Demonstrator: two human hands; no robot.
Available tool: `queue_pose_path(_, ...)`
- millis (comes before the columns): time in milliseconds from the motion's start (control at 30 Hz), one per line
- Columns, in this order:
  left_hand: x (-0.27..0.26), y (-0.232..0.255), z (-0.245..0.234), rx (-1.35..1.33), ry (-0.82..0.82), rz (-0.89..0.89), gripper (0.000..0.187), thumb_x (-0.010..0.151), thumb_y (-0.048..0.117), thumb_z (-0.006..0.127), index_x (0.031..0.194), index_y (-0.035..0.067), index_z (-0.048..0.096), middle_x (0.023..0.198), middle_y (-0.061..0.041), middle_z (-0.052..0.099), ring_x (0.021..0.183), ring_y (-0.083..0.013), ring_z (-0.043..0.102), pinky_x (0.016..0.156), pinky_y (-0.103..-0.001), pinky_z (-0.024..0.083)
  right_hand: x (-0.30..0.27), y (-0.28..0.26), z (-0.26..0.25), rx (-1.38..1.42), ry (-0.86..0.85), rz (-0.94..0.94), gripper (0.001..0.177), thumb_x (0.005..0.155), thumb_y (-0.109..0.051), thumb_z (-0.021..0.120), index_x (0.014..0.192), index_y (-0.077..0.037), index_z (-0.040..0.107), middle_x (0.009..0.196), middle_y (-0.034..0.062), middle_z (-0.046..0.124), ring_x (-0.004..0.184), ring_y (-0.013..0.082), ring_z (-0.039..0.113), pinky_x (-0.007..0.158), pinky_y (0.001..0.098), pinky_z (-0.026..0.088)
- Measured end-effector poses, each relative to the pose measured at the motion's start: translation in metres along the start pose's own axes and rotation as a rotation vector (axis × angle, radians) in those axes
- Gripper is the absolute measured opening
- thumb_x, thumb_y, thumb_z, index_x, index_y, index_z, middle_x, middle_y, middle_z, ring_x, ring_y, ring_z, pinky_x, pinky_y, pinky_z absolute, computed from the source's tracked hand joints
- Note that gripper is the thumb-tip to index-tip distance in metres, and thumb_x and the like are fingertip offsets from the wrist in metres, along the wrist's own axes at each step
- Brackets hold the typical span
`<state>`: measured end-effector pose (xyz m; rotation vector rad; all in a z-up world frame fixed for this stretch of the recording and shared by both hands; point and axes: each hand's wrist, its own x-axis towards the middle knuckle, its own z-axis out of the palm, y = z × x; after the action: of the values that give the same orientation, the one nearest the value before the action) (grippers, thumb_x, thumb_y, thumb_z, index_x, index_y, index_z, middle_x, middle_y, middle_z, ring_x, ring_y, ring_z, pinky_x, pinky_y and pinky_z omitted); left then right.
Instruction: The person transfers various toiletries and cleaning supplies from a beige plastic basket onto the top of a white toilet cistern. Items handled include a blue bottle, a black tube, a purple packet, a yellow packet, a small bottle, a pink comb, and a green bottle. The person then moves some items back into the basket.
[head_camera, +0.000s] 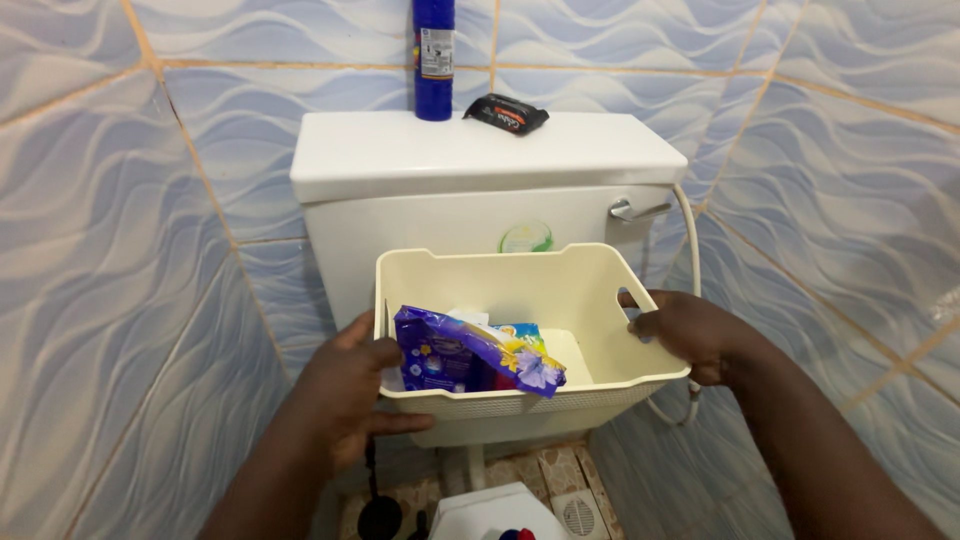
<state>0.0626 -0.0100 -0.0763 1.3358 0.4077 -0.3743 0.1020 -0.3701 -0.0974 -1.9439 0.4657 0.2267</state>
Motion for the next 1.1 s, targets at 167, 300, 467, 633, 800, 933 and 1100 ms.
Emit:
queue_pose_path(167, 0.007, 0.008, -0.015, 0.751, 0.428, 0.713, 0.046, 0.094, 0.027, 0.073, 0.133, 0.005, 0.064, 0.117, -0.018, 0.073, 0.104, -0.0251, 0.072, 0.088, -0.037, 0.056, -0.016, 0.001, 0.004, -0.141, 0.096, 0.045, 0.059, 0.095, -0.012, 0.057, 0.154, -0.013, 0.047, 0.106, 0.0212, 0.073, 0.07, 0.0238, 0.054, 0.059, 0.0434, 0.043)
queue_pose_path(300, 0.017, 0.04, -0.006, 0.721, 0.111, 1.087, 0.031, 0.089, 0.017, 0.068, 0.118, 0.007, 0.074, 0.103, -0.009, 0.08, 0.095, -0.0174, 0.078, 0.083, -0.031, 0.06, -0.019, 0.003, 0.005, -0.068, 0.055, -0.063, 0.062, 0.091, -0.007, 0.058, 0.152, -0.01, 0.049, 0.109, 0.0197, 0.073, 0.075, 0.0208, 0.066, 0.065, 0.0375, 0.055)
queue_pose_path(467, 0.049, 0.06, 0.022, 1.299, -0.477, 0.773, 0.054, 0.07, 0.029, 0.085, 0.119, 0.011, 0.074, 0.103, -0.005, 0.082, 0.094, -0.0215, 0.078, 0.082, -0.034, 0.059, -0.025, 0.003, 0.01, -0.142, 0.06, -0.084, 0.058, 0.094, -0.011, 0.06, 0.151, -0.014, 0.053, 0.115, 0.0217, 0.074, 0.084, 0.0234, 0.066, 0.074, 0.0379, 0.055)
queue_pose_path(633, 0.069, 0.032, 0.044, 1.642, -0.603, 0.602, 0.084, 0.056, 0.046, 0.095, 0.128, 0.012, 0.067, 0.117, -0.005, 0.076, 0.102, -0.0239, 0.074, 0.087, -0.037, 0.059, -0.032, 0.009, 0.013, 0.044, 0.014, -0.053, 0.061, 0.09, -0.003, 0.057, 0.151, -0.011, 0.052, 0.119, 0.0235, 0.073, 0.091, 0.0251, 0.071, 0.08, 0.0387, 0.058)
queue_pose_path(800, 0.059, -0.001, 0.056, 1.832, -0.537, 0.682, 0.062, 0.066, 0.033, 0.088, 0.123, 0.015, 0.071, 0.117, -0.009, 0.073, 0.105, -0.0308, 0.07, 0.089, -0.044, 0.057, -0.039, 0.018, 0.009, 0.08, 0.004, -0.047, 0.061, 0.089, -0.003, 0.059, 0.15, -0.009, 0.053, 0.122, 0.0225, 0.073, 0.094, 0.0253, 0.072, 0.081, 0.0393, 0.058)
queue_pose_path(933, 0.048, -0.029, 0.059, 1.744, -0.432, 0.851, 0.045, 0.072, 0.017, 0.079, 0.117, 0.016, 0.071, 0.112, -0.012, 0.072, 0.106, -0.0351, 0.068, 0.088, -0.048, 0.056, -0.042, 0.026, 0.008, 0.12, -0.021, -0.027, 0.061, 0.088, -0.002, 0.058, 0.148, -0.009, 0.054, 0.118, 0.0218, 0.073, 0.091, 0.0262, 0.073, 0.081, 0.0408, 0.059)
queue_pose_path(1100, 0.034, -0.026, 0.062, 1.588, -0.471, 0.873, 0.036, 0.072, 0.023, 0.079, 0.105, 0.011, 0.073, 0.106, -0.015, 0.073, 0.103, -0.0356, 0.069, 0.089, -0.046, 0.055, -0.04, 0.034, 0.009, 0.011, -0.037, -0.041, 0.058, 0.089, -0.004, 0.057, 0.147, -0.011, 0.055, 0.111, 0.0217, 0.076, 0.086, 0.0256, 0.071, 0.078, 0.0399, 0.058)
